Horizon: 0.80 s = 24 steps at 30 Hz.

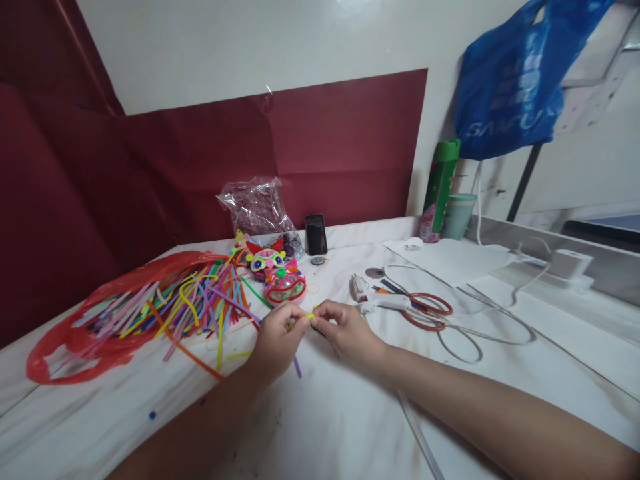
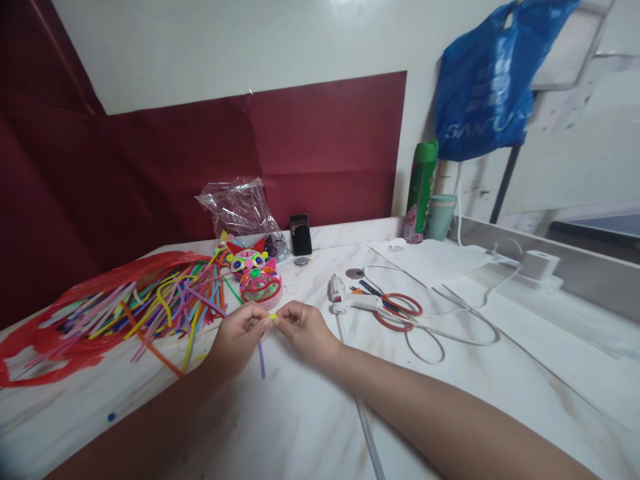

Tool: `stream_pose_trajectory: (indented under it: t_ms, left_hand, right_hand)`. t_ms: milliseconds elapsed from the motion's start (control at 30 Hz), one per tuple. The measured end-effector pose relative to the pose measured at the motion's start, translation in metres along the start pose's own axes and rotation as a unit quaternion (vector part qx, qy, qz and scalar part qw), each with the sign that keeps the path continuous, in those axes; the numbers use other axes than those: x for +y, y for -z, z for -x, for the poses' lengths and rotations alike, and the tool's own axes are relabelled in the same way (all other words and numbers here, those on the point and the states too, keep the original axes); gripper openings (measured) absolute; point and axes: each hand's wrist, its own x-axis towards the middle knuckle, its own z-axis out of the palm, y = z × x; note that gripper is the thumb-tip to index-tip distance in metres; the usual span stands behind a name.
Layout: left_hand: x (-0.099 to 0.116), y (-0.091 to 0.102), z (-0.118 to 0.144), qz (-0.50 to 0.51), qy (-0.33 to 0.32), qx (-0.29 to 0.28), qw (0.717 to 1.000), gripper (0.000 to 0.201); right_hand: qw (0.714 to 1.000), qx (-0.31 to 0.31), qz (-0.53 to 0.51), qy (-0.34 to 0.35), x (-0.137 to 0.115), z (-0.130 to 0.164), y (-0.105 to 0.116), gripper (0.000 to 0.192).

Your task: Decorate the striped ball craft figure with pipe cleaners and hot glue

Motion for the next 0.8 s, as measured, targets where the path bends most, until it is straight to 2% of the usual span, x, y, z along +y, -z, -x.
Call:
stream_pose_trajectory:
  t_ms: [67, 167, 300, 367, 433, 567, 667, 800]
  left_hand:
    - [-0.005, 0.002, -0.001, -0.065, -0.069, -0.017, 0.995, 0.013]
    - [-0.010, 0.002, -0.001, -0.136, -0.148, -0.049, 0.978, 0.018]
    - [-0.013, 0.003, -0.001, -0.182, -0.172, -0.086, 0.964, 0.017]
    - [-0.011, 0.004, -0.002, -0.158, -0.162, -0.092, 0.970, 0.016]
    - [-0.008, 0.005, -0.003, -0.105, -0.122, -0.083, 0.983, 0.015]
    - [-0.002, 0.004, -0.005, 0.026, -0.009, -0.044, 0.999, 0.012]
    - [0.002, 0.001, -0.003, 0.087, 0.030, -0.014, 0.996, 0.011]
    - [0.002, -0.001, -0.002, 0.062, 0.020, 0.009, 0.998, 0.011]
  right_hand:
    - [0.995, -0.011, 0.080, 0.056, 0.001, -0.001, 0.002, 0.005]
    - [0.965, -0.018, 0.211, 0.152, 0.002, -0.001, 0.006, 0.007]
    - [0.923, -0.053, 0.311, 0.221, 0.004, 0.001, 0.009, 0.014]
    - [0.919, -0.059, 0.312, 0.233, 0.002, 0.000, 0.010, 0.015]
    - [0.941, -0.041, 0.260, 0.215, -0.002, 0.000, 0.011, 0.016]
    - [0.989, -0.002, 0.109, 0.104, -0.010, -0.002, 0.010, 0.016]
    - [0.999, 0.003, 0.022, 0.026, -0.010, -0.001, 0.008, 0.013]
    - [0.995, 0.002, -0.089, -0.038, -0.005, -0.001, 0.002, 0.018]
